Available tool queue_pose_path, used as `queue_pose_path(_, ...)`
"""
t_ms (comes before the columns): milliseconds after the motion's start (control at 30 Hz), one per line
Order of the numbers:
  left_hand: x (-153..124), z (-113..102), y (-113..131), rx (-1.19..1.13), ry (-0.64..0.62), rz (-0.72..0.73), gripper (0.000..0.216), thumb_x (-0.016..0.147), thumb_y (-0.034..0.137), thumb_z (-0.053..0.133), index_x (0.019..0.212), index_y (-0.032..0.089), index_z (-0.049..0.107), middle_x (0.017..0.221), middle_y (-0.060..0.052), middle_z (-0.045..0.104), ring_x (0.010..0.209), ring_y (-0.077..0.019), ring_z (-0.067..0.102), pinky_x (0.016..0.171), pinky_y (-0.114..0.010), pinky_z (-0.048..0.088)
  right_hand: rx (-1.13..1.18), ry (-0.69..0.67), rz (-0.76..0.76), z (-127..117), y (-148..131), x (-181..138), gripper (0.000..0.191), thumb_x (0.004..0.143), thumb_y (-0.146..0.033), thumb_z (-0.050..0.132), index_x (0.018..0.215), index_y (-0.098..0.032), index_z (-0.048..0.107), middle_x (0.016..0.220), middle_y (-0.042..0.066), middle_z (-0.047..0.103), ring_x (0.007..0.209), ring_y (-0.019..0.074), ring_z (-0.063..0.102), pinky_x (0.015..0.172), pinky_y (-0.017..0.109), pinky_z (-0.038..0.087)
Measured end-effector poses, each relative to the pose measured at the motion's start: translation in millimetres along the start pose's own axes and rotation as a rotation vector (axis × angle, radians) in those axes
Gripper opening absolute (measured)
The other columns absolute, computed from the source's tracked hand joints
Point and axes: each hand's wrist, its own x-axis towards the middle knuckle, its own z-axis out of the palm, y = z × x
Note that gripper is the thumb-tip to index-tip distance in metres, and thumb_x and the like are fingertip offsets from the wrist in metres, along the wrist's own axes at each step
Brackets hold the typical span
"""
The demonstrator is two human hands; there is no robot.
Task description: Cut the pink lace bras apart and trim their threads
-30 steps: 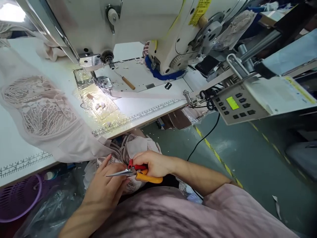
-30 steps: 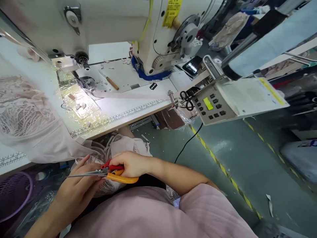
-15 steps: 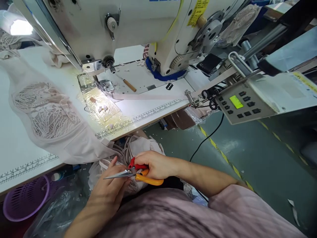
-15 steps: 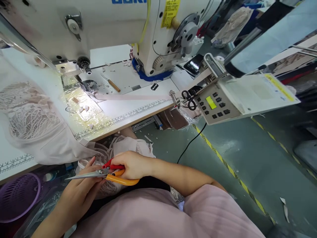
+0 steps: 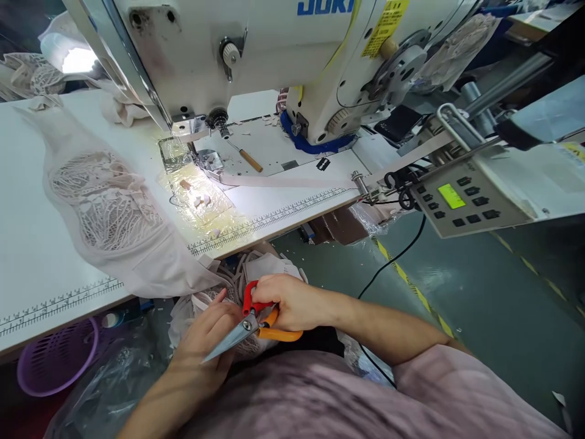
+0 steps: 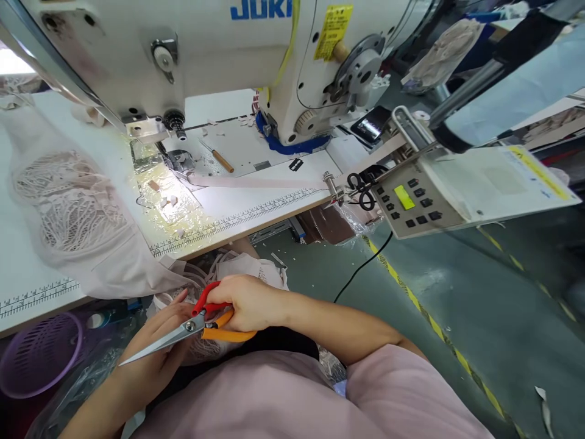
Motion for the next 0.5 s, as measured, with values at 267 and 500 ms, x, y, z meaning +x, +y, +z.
queue_pose_path(267, -18.8, 1.5, -15.5, 0.099, -0.089, -0.082, 0.021, 0.094, 0.010, 0.048, 0.109, 0.023, 0.057, 0.086, -0.001, 0.073, 0.080, -0.0204, 0.072, 0.114, -0.064, 0.040, -0.050, 0.020, 0.066, 6.5, 2.8, -3.5, 0.030, 0.070, -0.004, 0.072, 0.064, -0.022, 0.048, 0.070, -0.003, 0.054, 0.067, 0.0145, 0.047, 0.064, 0.025, 0.040)
queue_pose_path(500, -54.7, -19.6, -28.4, -0.071, 0.067, -0.517, 0.013, 0.096, 0.025, 0.053, 0.098, 0.025, 0.066, 0.089, -0.003, 0.073, 0.084, -0.0218, 0.071, 0.088, -0.037, 0.056, -0.055, 0.105, 0.029, 5.4, 16.4, -14.8, 0.031, 0.072, -0.011, 0.065, 0.063, -0.023, 0.038, 0.064, -0.004, 0.044, 0.063, 0.0138, 0.042, 0.061, 0.026, 0.038)
